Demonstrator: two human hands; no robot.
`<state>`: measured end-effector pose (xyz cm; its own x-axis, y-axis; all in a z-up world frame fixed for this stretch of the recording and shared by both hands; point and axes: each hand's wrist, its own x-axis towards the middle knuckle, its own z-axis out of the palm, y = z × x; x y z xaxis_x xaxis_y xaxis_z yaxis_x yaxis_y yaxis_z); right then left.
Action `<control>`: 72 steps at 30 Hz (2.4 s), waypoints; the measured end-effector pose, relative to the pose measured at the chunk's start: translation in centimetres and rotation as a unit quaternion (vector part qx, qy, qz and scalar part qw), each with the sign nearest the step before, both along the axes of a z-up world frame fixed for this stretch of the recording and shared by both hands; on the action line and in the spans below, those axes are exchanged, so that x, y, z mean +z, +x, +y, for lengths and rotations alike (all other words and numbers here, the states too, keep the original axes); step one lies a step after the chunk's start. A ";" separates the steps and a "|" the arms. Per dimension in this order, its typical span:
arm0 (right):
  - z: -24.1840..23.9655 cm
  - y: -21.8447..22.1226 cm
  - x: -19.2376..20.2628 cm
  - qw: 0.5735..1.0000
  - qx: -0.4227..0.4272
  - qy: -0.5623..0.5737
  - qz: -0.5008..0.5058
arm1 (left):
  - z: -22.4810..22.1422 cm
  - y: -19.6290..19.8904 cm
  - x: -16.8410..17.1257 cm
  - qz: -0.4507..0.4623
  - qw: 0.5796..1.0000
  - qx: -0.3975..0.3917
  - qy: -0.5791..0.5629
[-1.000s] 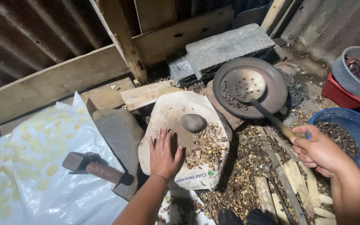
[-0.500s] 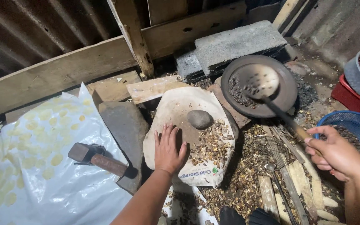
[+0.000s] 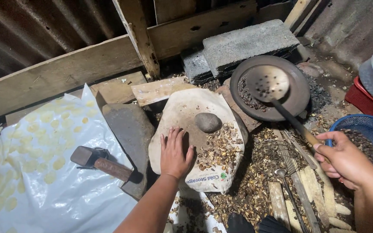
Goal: Cracking nuts with a stone, flattening dough circles with a mallet, and stirring nuts in a pan
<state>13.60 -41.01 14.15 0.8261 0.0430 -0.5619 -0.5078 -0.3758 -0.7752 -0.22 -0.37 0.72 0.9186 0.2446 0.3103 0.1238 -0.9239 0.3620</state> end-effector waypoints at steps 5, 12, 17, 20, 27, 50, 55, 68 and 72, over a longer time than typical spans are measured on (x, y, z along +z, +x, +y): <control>-0.4 0.0 -0.1 1.000 0.019 0.013 0.001 | -0.1 0.0 0.2 -0.006 1.000 0.000 -0.009; -0.1 -0.3 -0.1 0.999 0.027 -0.025 -0.014 | -0.1 -0.1 0.5 -0.011 1.000 -0.002 -0.014; -0.8 0.0 -0.8 0.999 0.018 -0.020 -0.025 | 0.1 -0.1 0.6 -0.034 0.999 -0.014 -0.024; -1.7 0.4 -1.1 0.999 0.016 0.036 0.011 | 0.0 -0.1 0.4 -0.026 0.999 -0.012 -0.015; -1.9 0.8 -0.8 0.999 0.037 0.012 -0.007 | 0.2 0.1 -0.3 -0.004 1.000 -0.008 -0.001; -0.3 -7.5 -3.2 0.888 0.309 -0.201 -0.275 | 0.3 -0.2 0.4 0.145 0.987 0.005 -0.063; 0.1 -4.1 0.2 0.808 0.182 -0.429 -0.360 | -0.3 -0.8 3.0 -0.088 0.989 -0.046 -0.111; -2.8 4.4 0.7 0.953 0.104 -0.285 -0.019 | 0.7 -1.5 1.1 0.016 0.990 -0.024 -0.141; -0.8 3.7 -0.2 0.994 0.057 -0.081 0.044 | 0.3 -0.6 0.6 0.008 0.988 -0.023 -0.154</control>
